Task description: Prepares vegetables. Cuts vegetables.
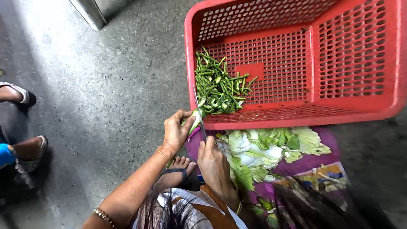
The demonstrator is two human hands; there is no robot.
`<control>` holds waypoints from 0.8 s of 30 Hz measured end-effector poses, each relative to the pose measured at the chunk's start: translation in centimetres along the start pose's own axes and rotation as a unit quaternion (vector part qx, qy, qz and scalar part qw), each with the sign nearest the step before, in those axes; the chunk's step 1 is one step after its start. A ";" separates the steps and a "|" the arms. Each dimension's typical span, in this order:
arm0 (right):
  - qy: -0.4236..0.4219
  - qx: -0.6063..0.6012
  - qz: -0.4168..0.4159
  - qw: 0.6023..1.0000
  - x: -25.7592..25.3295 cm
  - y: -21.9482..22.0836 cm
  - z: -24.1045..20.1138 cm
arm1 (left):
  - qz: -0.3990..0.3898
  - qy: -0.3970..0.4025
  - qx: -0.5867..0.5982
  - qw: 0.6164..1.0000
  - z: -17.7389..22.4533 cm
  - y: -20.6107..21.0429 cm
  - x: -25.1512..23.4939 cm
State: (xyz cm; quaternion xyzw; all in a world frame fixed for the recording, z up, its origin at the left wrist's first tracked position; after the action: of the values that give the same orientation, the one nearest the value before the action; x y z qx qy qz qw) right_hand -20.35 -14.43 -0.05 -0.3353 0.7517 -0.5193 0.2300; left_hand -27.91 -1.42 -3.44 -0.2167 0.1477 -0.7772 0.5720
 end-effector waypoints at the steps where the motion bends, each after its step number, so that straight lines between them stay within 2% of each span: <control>1: -0.003 -0.001 -0.011 1.000 -0.2 0.0 0.0 | -0.003 -0.007 0.002 1.000 -0.1 0.0 0.0; 7: 0.001 0.015 -0.079 0.997 -1.5 0.2 -0.2 | -0.029 -0.044 0.023 0.998 -0.5 0.0 0.0; 12: 0.028 -0.043 -0.102 0.994 -1.9 0.3 0.6 | -0.022 0.019 0.025 0.999 0.1 -0.1 0.2; 18: 0.003 -0.035 -0.060 0.998 -1.6 0.7 0.8 | -0.056 -0.076 0.079 0.992 -0.6 -0.2 0.5; 20: 0.045 -0.078 -0.056 0.994 -1.9 0.2 1.2 | -0.035 -0.057 0.076 0.995 0.0 -0.3 0.3; 22: 0.091 -0.126 0.000 0.988 -1.9 -0.3 1.7 | -0.010 -0.002 0.029 1.000 1.0 -0.3 0.1; 24: 0.090 -0.130 0.031 0.987 -1.5 -0.9 1.6 | 0.011 0.048 -0.019 0.999 1.4 -0.3 0.0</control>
State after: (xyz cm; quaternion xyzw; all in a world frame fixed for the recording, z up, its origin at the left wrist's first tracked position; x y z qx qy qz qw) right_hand -18.02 -14.48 0.19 -0.2911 0.8404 -0.4379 0.1317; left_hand -27.46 -1.28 -2.14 -0.1884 0.1920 -0.7777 0.5682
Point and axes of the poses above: each hand's wrist, its own x-axis away from the middle knuckle, its own y-axis out of the palm, z = x × y, the point moved 6 cm from there along -x, towards the middle knuckle, and after that the axes turned 14 degrees about z, right-handed, at the moved point
